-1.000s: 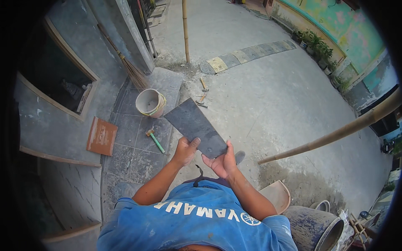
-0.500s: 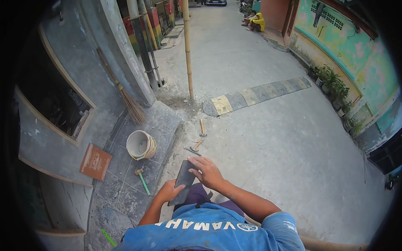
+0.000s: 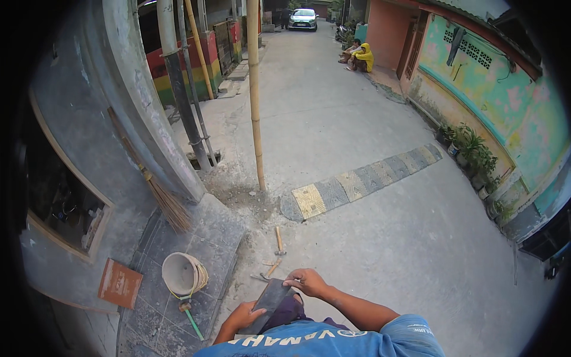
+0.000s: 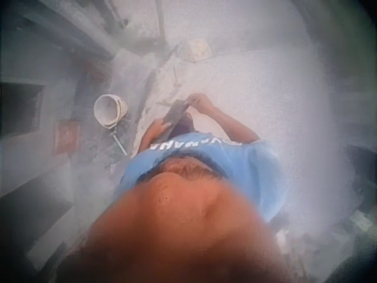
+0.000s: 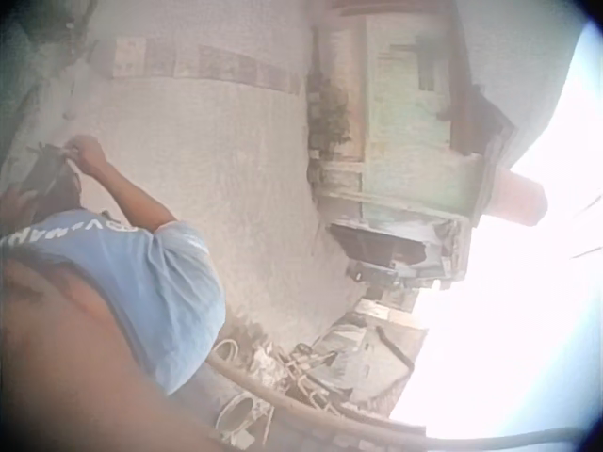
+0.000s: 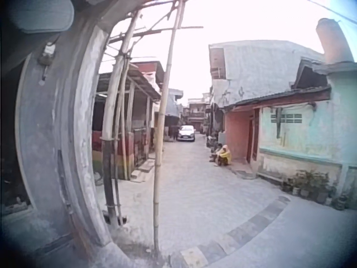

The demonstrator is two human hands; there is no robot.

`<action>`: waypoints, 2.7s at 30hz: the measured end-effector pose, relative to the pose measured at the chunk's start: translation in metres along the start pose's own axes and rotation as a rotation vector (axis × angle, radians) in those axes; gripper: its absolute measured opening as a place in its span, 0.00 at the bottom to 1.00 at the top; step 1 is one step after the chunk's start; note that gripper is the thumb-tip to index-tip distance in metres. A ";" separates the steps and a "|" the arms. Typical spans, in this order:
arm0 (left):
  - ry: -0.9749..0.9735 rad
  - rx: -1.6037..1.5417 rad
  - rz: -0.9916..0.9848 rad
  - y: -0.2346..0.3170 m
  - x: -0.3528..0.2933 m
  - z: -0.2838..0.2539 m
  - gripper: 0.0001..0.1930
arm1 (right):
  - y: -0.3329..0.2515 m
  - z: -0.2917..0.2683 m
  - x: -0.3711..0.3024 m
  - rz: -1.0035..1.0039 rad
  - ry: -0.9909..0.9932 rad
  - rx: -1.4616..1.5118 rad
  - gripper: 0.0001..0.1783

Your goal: The person uses an angle grinder to grind the edges of rectangular tiles on a wooden block. They repeatedly grind, inspect, and reposition the tiles, then place them into a bucket.

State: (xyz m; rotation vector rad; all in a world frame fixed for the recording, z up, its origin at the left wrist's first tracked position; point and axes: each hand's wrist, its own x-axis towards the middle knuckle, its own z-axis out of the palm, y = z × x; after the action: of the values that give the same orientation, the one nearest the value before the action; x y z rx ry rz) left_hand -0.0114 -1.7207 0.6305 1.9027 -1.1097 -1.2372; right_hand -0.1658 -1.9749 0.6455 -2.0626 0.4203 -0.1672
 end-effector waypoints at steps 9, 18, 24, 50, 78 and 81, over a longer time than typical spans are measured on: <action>0.025 0.216 -0.029 0.040 0.113 -0.102 0.19 | -0.001 -0.082 0.145 -0.124 -0.212 -0.206 0.26; 0.397 0.133 -0.216 0.011 0.168 -0.123 0.13 | 0.077 -0.062 0.285 -0.200 -0.797 0.146 0.13; 0.906 -0.754 -0.405 -0.112 0.194 -0.042 0.06 | 0.160 -0.057 0.380 0.113 -1.009 0.187 0.13; 2.175 -1.557 0.072 -0.626 0.625 0.059 0.20 | 0.721 0.342 0.637 -0.153 -0.740 0.120 0.18; 2.326 -1.322 -0.005 -0.661 0.649 0.038 0.30 | 0.720 0.384 0.649 -0.319 -0.497 0.172 0.14; 2.308 -1.258 -0.052 -0.651 0.658 0.034 0.38 | 0.728 0.384 0.654 -0.310 -0.486 0.186 0.14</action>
State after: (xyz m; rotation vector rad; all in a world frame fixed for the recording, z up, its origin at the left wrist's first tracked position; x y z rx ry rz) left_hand 0.3052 -2.0002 -0.1938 0.9732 0.8301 0.6358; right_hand 0.3883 -2.2301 -0.2105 -1.8928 -0.2075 0.1088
